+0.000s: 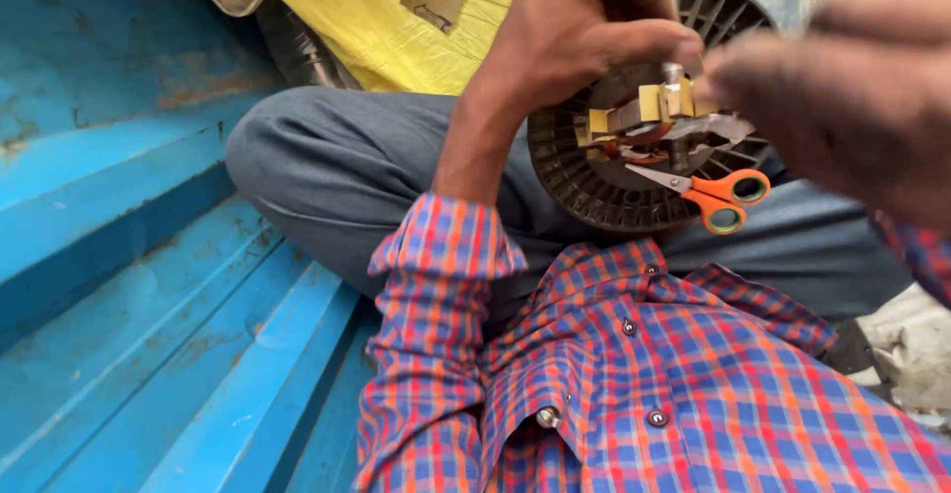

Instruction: Insulating the stator coils of an electrical motor using paper strips and tape.

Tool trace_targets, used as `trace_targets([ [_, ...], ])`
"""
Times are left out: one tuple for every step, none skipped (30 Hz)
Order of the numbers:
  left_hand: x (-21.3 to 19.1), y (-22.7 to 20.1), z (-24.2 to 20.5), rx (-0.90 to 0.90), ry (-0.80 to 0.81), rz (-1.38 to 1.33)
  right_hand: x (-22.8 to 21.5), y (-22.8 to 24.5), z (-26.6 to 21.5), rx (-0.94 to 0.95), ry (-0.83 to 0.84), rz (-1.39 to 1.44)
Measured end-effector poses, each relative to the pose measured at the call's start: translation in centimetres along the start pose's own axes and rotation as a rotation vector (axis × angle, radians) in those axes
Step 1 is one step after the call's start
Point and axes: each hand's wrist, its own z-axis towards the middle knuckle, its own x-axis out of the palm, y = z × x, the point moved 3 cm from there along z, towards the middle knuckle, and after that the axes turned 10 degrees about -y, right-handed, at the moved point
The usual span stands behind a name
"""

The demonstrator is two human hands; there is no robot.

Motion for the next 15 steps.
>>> trace_targets([
  [-0.2,0.3,0.5,0.007,-0.007,0.003,0.3,0.8,0.5,-0.043,-0.032,-0.024],
  [0.0,0.6,1.0,-0.019,0.097,-0.009,0.5,1.8,1.1,-0.082,-0.068,-0.048],
  [0.2,0.9,1.6,-0.045,0.201,-0.022,0.5,3.0,1.7,-0.120,-0.103,-0.071],
  [0.0,0.6,1.8,-0.037,0.207,-0.022,0.5,3.7,1.2,-0.117,-0.107,-0.080],
  [-0.1,0.3,2.0,-0.022,0.260,0.014,0.5,4.4,0.6,-0.164,-0.085,-0.119],
  [-0.2,0.0,2.2,-0.011,0.316,0.053,0.7,5.2,-0.1,-0.207,-0.065,-0.154],
  [-0.2,0.5,2.1,-0.007,0.325,0.055,1.0,5.5,-0.8,-0.200,-0.071,-0.159],
  [-0.5,1.1,2.1,0.040,0.270,0.146,1.3,5.9,-1.6,-0.194,-0.076,-0.143],
  [-0.7,1.6,2.0,0.089,0.214,0.236,1.6,6.2,-2.3,-0.187,-0.081,-0.127],
  [-0.2,0.3,1.4,0.092,0.217,0.244,1.8,6.0,-3.0,-0.188,-0.090,-0.128],
  [0.0,-0.9,0.8,0.106,0.122,0.242,2.0,5.7,-3.7,-0.176,-0.076,-0.084],
  [0.4,-2.1,0.2,0.118,0.033,0.236,2.2,5.5,-4.4,-0.158,-0.060,-0.038],
  [1.5,-5.0,-1.3,0.119,0.040,0.241,2.3,4.7,-4.8,-0.152,-0.067,-0.038],
  [2.5,-8.6,-2.8,0.389,-0.024,0.425,2.4,3.7,-5.1,-0.048,-0.071,0.041],
  [3.7,-12.0,-4.5,0.663,-0.087,0.605,2.5,2.7,-5.5,0.056,-0.076,0.120],
])
